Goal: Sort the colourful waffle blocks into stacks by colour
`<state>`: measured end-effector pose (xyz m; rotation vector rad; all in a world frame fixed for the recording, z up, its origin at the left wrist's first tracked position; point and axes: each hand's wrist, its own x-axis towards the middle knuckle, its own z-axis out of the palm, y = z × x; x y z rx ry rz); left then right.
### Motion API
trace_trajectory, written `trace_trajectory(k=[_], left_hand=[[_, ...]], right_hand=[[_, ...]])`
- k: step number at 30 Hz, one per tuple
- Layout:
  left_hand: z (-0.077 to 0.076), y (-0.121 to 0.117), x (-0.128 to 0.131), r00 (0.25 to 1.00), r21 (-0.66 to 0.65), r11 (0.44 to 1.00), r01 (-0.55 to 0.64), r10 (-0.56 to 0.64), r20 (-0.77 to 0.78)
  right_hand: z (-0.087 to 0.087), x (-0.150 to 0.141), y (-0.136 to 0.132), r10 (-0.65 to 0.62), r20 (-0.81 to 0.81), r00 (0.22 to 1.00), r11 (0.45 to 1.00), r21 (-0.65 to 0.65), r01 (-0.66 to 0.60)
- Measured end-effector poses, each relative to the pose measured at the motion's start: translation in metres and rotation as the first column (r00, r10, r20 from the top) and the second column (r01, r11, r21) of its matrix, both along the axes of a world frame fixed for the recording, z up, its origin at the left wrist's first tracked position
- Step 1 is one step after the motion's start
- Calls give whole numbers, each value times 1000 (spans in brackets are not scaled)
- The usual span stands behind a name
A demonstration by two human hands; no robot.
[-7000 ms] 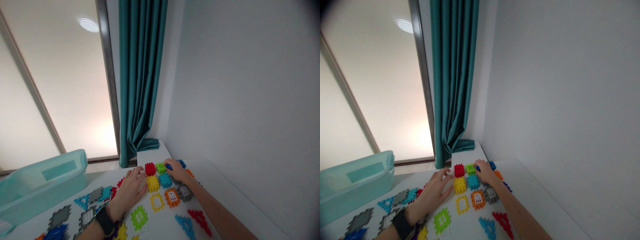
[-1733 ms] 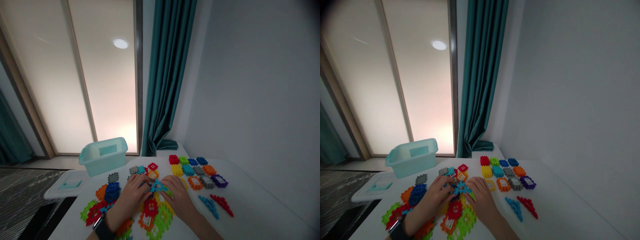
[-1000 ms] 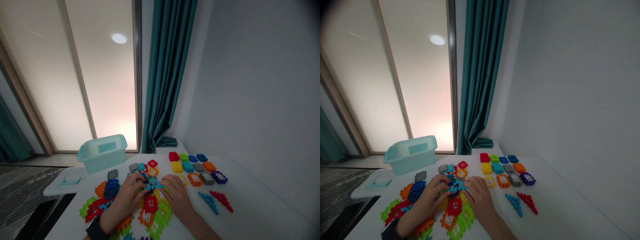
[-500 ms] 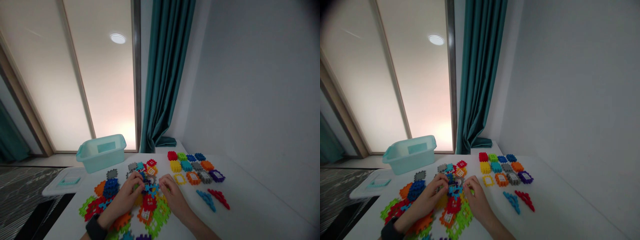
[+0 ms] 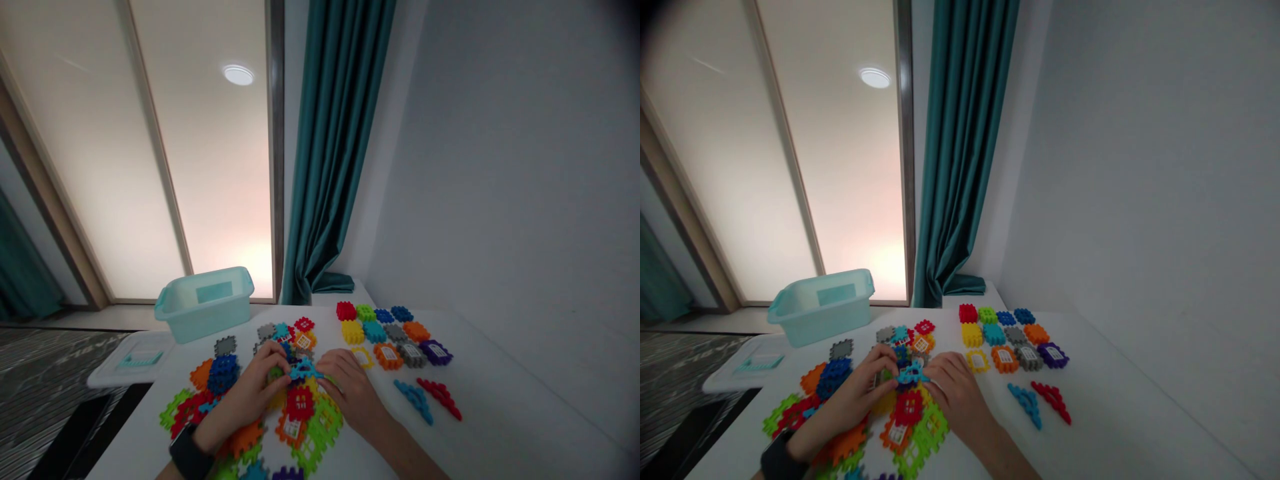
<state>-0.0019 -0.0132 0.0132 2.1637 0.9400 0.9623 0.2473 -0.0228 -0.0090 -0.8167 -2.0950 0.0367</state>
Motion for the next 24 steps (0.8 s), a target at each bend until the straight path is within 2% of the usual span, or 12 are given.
trace_trajectory(k=[4, 7, 10, 13, 18, 24], left_hand=[[-6, 4, 0, 999, 66, 997, -33, 34, -8], [-8, 7, -1, 997, 95, 993, -74, 74, -3], [-6, 7, -4, 994, 115, 988, -98, 102, -26], [-4, 7, -8, 992, 167, 982, -88, 102, -80], [1, 1, -10, 982, 219, 974, -52, 90, -167], [5, -4, -7, 974, 175, 985, 8, 32, -223]], right_hand=[[-9, -5, 1, -63, -73, 995, 996, -68, 58], [-11, -8, -1, -83, -83, 993, 995, -66, 78], [-7, -7, -4, -43, -21, 999, 995, -86, 41], [0, -2, -4, 11, 48, 999, 985, -173, -3], [8, 7, -2, 24, 168, 985, 956, -294, 27], [9, 8, -3, 32, 273, 961, 938, -341, 66]])
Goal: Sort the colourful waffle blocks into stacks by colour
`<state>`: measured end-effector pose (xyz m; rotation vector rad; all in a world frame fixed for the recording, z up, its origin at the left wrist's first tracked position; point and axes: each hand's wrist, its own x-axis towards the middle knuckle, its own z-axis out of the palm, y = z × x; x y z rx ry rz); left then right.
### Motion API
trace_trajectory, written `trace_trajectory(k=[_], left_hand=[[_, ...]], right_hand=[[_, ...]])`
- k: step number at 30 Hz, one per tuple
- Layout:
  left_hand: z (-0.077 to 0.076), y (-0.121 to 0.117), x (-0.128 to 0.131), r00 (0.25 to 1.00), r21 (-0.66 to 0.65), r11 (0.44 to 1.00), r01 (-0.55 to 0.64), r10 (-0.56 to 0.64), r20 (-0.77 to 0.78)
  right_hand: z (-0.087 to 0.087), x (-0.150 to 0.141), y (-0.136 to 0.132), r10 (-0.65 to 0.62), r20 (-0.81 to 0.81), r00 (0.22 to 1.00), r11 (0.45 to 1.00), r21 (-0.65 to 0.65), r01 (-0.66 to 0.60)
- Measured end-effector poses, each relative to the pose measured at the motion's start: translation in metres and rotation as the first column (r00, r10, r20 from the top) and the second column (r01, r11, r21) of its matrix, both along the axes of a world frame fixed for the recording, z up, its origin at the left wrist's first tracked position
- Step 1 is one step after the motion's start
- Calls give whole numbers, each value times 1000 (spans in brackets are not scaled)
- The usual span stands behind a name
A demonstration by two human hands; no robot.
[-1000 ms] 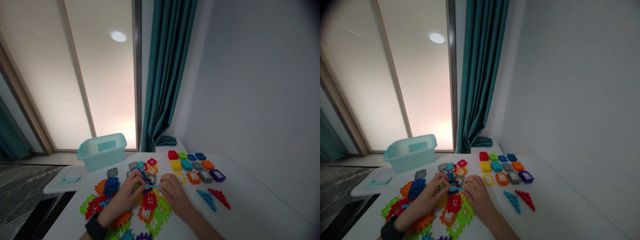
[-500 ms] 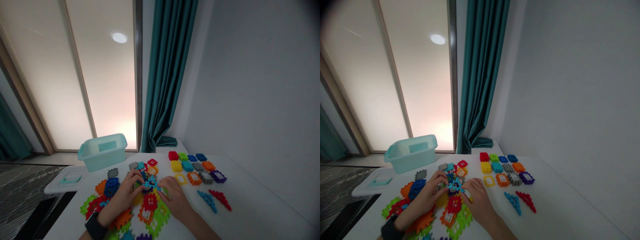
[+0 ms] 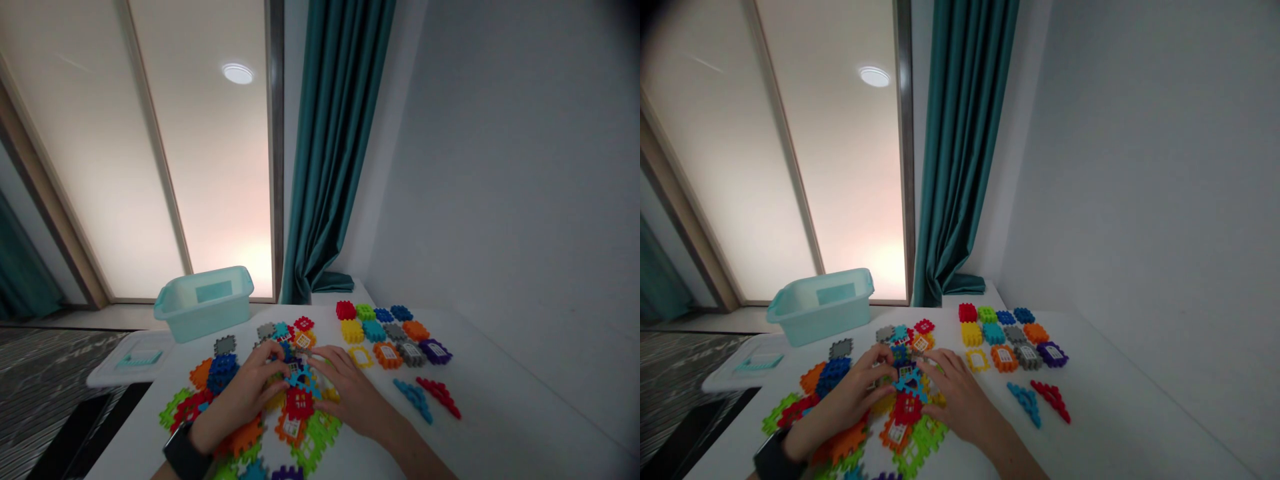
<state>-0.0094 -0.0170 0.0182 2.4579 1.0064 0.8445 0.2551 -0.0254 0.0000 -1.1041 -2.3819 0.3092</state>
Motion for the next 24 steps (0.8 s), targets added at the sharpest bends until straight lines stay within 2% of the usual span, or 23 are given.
trace_trajectory(k=[6, 10, 17, 24], left_hand=[[0, -2, 0, 999, -32, 999, 39, -39, -1], [-2, -2, 2, 1000, -23, 1000, 19, -19, -2], [-14, 2, 7, 990, 155, 979, -134, 139, -24], [-17, 3, 10, 979, 267, 944, -196, 203, 2]], right_hand=[[1, 1, 2, 67, -94, 993, 997, -31, -70], [2, -2, 1, 88, -182, 979, 991, -85, -105], [-7, -22, -10, -97, -233, 968, 992, -101, 76], [-8, -33, -17, -179, -225, 958, 983, -77, 166]])
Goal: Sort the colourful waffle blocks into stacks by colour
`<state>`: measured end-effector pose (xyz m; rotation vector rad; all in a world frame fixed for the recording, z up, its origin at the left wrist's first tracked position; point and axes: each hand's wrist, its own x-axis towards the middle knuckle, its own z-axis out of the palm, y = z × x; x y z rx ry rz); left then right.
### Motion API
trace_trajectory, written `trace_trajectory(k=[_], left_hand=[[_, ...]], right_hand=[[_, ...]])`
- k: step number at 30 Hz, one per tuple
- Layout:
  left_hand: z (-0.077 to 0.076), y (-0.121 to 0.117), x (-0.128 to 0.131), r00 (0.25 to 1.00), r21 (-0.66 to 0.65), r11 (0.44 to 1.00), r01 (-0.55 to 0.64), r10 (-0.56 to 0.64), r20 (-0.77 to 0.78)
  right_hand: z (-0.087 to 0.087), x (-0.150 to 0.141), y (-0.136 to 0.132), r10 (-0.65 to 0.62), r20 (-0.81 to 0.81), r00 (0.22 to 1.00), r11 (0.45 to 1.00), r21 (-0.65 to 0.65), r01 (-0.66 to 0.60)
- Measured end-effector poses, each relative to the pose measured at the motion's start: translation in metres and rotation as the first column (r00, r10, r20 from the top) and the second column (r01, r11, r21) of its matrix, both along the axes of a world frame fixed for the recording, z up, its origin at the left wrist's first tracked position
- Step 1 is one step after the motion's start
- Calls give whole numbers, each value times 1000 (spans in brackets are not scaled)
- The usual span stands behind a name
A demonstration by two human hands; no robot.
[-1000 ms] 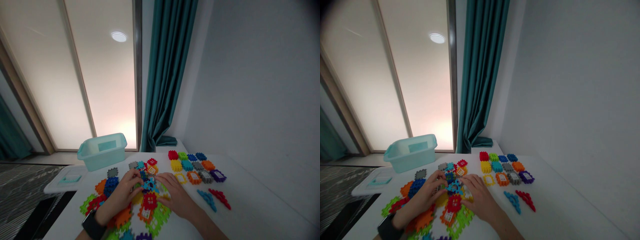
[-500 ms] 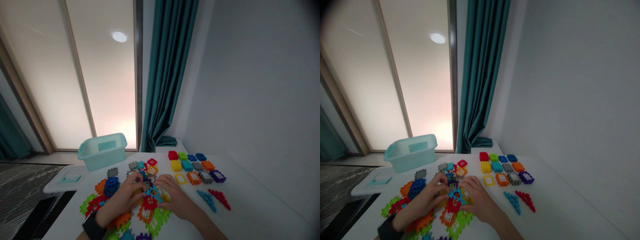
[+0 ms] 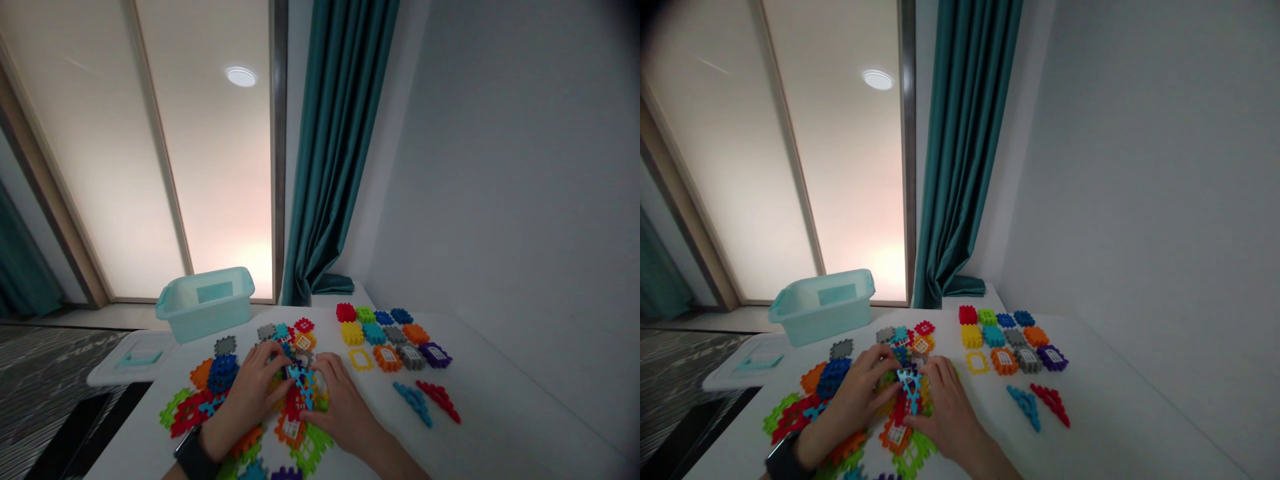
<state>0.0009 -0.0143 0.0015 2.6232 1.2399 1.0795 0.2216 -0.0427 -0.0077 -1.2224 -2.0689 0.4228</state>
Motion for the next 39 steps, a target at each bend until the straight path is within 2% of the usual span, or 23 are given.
trace_trajectory(k=[5, 14, 21, 26, 31, 34, 39], left_hand=[[-5, 3, 1, 999, 3, 1000, -28, 28, 40], [-5, 5, 4, 992, 0, 999, -52, 52, 113], [-5, 3, 10, 984, -66, 998, -5, 16, 175], [-4, 2, 17, 994, -118, 990, 71, -60, 96], [-1, 4, 23, 978, -140, 969, 205, -207, 0], [6, 5, 27, 956, -144, 948, 283, -292, -41], [24, 2, 42, 930, -164, 922, 350, -363, -55]], right_hand=[[1, 2, -3, 2, 27, 1000, 999, 46, -3], [4, 8, -4, 33, 103, 994, 983, 178, -51], [-3, 13, -12, 2, 116, 993, 981, 192, -25], [-9, 31, -24, 23, 107, 994, 985, 169, -41], [-5, 49, -36, 59, 73, 996, 992, 108, -66], [-2, 56, -40, 60, 48, 997, 995, 76, -64], [-5, 69, -44, 24, 28, 999, 998, 61, -26]])
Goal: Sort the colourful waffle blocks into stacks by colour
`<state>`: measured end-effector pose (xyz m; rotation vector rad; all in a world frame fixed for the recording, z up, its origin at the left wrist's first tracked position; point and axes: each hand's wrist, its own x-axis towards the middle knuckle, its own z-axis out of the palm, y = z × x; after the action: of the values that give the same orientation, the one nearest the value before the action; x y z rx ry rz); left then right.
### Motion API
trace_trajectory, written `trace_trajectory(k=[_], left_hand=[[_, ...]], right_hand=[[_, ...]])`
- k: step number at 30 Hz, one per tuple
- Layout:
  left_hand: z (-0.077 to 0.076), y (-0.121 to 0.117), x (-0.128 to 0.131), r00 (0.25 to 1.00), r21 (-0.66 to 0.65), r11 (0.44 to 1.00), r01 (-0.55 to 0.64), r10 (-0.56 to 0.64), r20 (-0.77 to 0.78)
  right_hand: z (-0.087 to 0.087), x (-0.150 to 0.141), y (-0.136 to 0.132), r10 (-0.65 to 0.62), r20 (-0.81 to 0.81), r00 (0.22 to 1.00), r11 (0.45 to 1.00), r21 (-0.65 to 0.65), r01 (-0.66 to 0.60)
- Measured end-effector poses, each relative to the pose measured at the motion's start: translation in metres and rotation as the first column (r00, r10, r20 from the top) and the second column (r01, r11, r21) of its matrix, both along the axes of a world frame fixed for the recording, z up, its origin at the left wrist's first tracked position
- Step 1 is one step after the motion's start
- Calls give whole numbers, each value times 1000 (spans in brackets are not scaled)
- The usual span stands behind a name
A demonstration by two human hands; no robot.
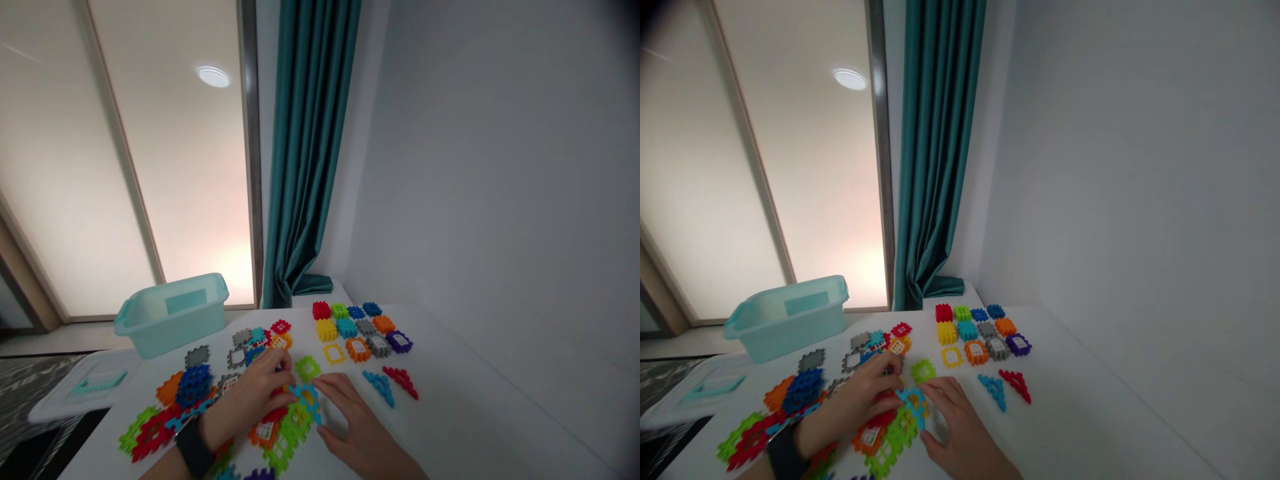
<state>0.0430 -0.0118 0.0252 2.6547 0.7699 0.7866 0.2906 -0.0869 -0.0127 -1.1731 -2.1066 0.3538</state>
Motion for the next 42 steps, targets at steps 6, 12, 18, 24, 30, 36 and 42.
trace_trajectory(k=[6, 12, 18, 24, 30, 36, 42], left_hand=[[10, 2, 27, 995, 30, 998, 59, -57, -86], [-2, 14, 59, 984, 46, 989, 139, -132, -121], [-5, 21, 93, 979, 45, 987, 155, -148, -140], [-12, 28, 126, 981, 85, 984, 153, -141, -133], [-16, 43, 151, 980, 167, 981, 103, -71, -188], [-20, 55, 163, 966, 242, 959, 148, -88, -241], [-30, 61, 172, 967, 261, 954, 150, -86, -242]], right_hand=[[-9, 17, -6, -104, -18, 994, 994, 39, 105], [-17, 39, -7, -255, 38, 966, 954, 170, 245], [-18, 62, -4, -366, 93, 926, 898, 295, 326], [-13, 80, -4, -448, 112, 887, 856, 340, 389], [-15, 99, 5, -519, 147, 842, 833, 311, 459], [-21, 108, 9, -542, 201, 816, 829, 288, 479], [-27, 110, 12, -534, 213, 818, 835, 285, 471]])
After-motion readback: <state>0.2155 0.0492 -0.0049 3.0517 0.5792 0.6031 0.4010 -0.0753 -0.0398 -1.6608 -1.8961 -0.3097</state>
